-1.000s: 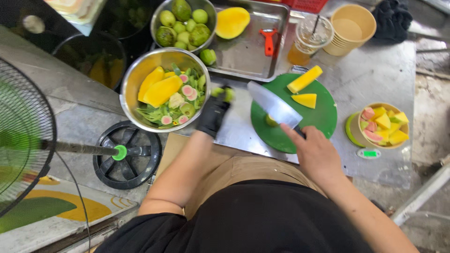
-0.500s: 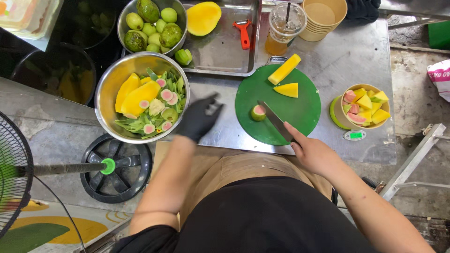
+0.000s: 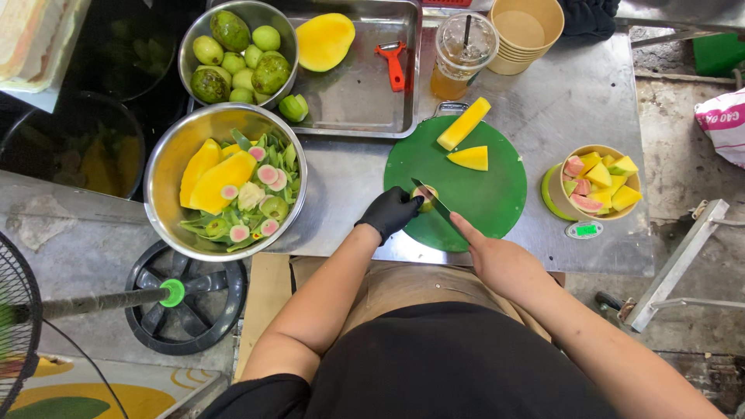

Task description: The person prepares fruit by cutting guava and mango slices on a green cutting board using a knife, then places the pieces into a small bowl and a larger metal bowl containing mixed fruit.

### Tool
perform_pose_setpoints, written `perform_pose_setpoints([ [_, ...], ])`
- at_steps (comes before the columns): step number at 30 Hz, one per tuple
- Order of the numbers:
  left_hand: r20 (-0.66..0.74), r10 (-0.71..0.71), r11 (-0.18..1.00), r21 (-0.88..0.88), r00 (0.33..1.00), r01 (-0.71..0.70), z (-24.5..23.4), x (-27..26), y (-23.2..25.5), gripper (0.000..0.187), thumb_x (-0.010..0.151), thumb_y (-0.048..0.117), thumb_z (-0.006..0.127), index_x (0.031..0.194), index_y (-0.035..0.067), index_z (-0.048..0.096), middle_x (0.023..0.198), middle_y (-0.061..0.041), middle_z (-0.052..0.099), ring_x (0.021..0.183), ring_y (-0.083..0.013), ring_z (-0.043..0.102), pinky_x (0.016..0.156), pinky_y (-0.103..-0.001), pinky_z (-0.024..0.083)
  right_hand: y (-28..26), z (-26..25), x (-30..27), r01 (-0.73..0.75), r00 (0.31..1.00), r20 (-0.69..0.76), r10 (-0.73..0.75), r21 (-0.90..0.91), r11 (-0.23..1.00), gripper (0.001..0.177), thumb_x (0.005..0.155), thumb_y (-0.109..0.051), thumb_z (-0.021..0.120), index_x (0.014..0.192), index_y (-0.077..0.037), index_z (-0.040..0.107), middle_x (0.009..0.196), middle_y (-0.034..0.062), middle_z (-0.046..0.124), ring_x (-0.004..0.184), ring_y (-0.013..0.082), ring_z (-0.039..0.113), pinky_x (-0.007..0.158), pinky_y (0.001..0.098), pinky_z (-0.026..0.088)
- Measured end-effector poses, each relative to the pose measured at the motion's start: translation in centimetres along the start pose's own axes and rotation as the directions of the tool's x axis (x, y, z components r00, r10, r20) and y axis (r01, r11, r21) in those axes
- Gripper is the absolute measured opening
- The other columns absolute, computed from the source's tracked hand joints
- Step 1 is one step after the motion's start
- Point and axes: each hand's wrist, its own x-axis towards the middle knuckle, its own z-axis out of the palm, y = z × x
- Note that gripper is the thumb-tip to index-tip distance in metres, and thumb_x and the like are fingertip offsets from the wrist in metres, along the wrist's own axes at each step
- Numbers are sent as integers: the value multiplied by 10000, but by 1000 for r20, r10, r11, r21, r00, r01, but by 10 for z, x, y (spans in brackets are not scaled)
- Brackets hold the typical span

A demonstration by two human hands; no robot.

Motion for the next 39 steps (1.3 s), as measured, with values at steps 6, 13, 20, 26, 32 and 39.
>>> perform_pose_setpoints([
  [6, 100, 96, 992, -94, 990, -86, 4, 9, -6, 417, 902, 330, 678, 1113, -26, 731, 941, -141, 791, 821, -213, 751, 751, -343, 569, -6, 28, 36, 60, 995, -79, -60, -1, 998, 729, 982, -152, 463, 1639, -295, 181, 747, 202, 694, 664, 387, 703, 628, 525, 554],
  [13, 140, 76, 987, -152, 987, -54, 1, 19, -28, 431, 933, 321, 637, 1196, -15, 702, 1039, -162, 775, 905, -242, 724, 786, -348, 564, 25, 63, 52, 99, 987, -147, -60, 276, 956, 701, 983, -200, 506, 1609, -318, 214, 959, 295, 704, 876, 457, 695, 826, 531, 539],
  [20, -234, 222, 958, -131, 947, -256, 6, 8, -44, 525, 832, 303, 778, 1241, 7, 635, 1126, -143, 736, 1013, -243, 726, 872, -335, 559, 48, 58, 29, 168, 947, -312, -81, 262, 950, 695, 980, -207, 527, 1608, -283, 240, 1077, 310, 675, 879, 497, 672, 782, 549, 538],
  [26, -381, 197, 924, -236, 903, -302, 21, 11, -44, 387, 783, 191, 829, 1100, 12, 700, 1015, -95, 776, 920, -175, 743, 841, -298, 582, 25, 36, 6, 113, 983, -150, -103, 59, 992, 682, 976, -237, 516, 1597, -323, 247, 880, 205, 718, 756, 414, 702, 669, 541, 543],
  [32, -397, 76, 899, -369, 915, -235, 18, 11, -42, 346, 782, 185, 848, 1040, 13, 696, 949, -82, 766, 850, -132, 722, 774, -277, 588, 20, 27, 9, 83, 991, -100, -88, -54, 995, 651, 1004, -256, 478, 1601, -379, 248, 790, 183, 710, 715, 381, 702, 663, 520, 548],
  [39, -384, -36, 861, -480, 923, -167, 22, 30, -55, 397, 791, 227, 866, 1032, -9, 656, 892, -106, 749, 786, -143, 696, 726, -295, 583, 12, 47, 32, 87, 993, -90, -81, 65, 994, 657, 1012, -218, 465, 1615, -333, 232, 767, 210, 699, 692, 395, 698, 666, 526, 545],
])
